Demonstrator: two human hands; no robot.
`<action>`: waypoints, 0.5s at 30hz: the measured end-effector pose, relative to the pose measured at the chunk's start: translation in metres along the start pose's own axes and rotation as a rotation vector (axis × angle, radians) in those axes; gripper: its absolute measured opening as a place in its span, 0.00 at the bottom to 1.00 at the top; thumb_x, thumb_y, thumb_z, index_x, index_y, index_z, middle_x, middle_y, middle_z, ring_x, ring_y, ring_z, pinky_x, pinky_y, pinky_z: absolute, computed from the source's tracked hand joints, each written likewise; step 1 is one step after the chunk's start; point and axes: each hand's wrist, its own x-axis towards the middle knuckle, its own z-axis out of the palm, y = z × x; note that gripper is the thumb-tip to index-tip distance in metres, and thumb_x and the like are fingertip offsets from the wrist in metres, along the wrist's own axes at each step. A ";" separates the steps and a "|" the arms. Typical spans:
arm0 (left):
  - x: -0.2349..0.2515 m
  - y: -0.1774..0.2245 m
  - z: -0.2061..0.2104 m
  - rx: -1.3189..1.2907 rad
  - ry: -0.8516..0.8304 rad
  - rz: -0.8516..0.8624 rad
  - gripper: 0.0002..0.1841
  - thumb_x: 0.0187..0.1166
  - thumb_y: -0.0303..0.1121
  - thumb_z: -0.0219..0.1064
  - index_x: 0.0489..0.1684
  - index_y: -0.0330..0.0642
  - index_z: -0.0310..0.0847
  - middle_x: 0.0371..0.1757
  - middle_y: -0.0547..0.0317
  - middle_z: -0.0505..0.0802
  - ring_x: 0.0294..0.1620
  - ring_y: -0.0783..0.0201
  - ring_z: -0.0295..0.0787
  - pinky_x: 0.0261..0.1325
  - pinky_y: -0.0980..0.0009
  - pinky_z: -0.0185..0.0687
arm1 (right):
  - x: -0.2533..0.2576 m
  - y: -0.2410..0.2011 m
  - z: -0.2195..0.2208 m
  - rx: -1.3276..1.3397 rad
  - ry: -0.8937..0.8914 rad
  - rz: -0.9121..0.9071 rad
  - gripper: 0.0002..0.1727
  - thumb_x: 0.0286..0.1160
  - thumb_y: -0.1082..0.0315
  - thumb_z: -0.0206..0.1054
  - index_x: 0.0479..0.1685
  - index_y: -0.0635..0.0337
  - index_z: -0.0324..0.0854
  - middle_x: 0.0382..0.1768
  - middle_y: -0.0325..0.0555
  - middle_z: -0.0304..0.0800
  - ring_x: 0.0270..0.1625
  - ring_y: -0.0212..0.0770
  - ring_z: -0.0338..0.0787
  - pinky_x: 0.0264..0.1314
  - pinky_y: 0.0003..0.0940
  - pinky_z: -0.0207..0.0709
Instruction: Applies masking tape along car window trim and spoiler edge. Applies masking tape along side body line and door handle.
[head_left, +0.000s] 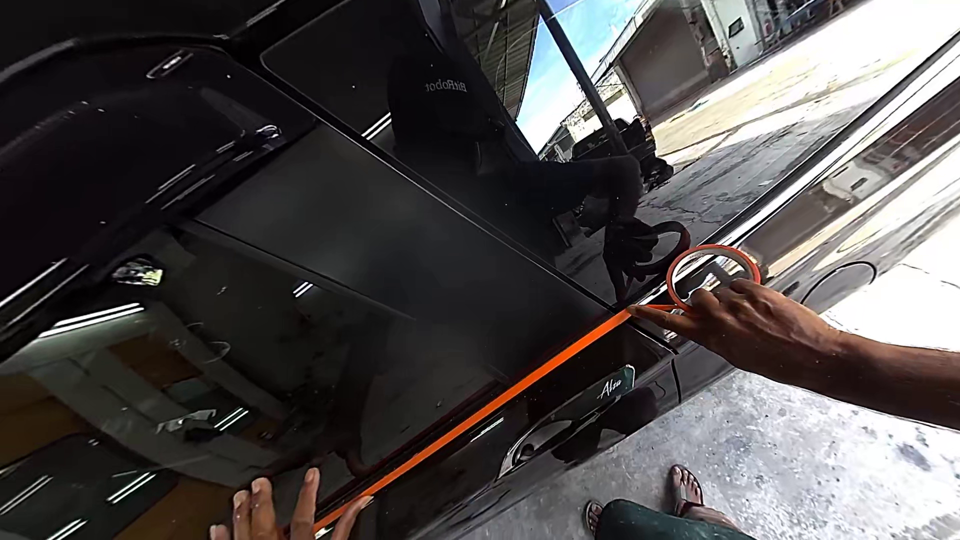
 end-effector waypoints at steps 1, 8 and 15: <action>-0.003 -0.005 0.006 -0.002 0.031 0.016 0.49 0.73 0.74 0.60 0.91 0.52 0.61 0.89 0.24 0.61 0.93 0.29 0.49 0.91 0.35 0.36 | 0.000 0.000 0.001 0.001 0.012 0.000 0.45 0.74 0.80 0.65 0.92 0.32 0.61 0.25 0.50 0.77 0.21 0.49 0.82 0.28 0.42 0.77; -0.004 -0.020 0.029 -0.028 0.154 0.059 0.52 0.70 0.78 0.56 0.94 0.59 0.52 0.95 0.40 0.50 0.98 0.44 0.34 0.93 0.39 0.24 | -0.001 -0.002 0.008 0.021 0.065 0.012 0.44 0.72 0.80 0.67 0.91 0.37 0.65 0.25 0.50 0.78 0.21 0.50 0.82 0.27 0.44 0.78; 0.040 0.038 0.017 -0.108 0.244 0.140 0.48 0.73 0.75 0.59 0.93 0.63 0.53 0.95 0.45 0.53 0.97 0.46 0.37 0.92 0.37 0.28 | -0.002 -0.001 0.016 0.027 0.135 -0.004 0.40 0.75 0.77 0.65 0.90 0.38 0.66 0.23 0.48 0.76 0.19 0.49 0.80 0.24 0.44 0.76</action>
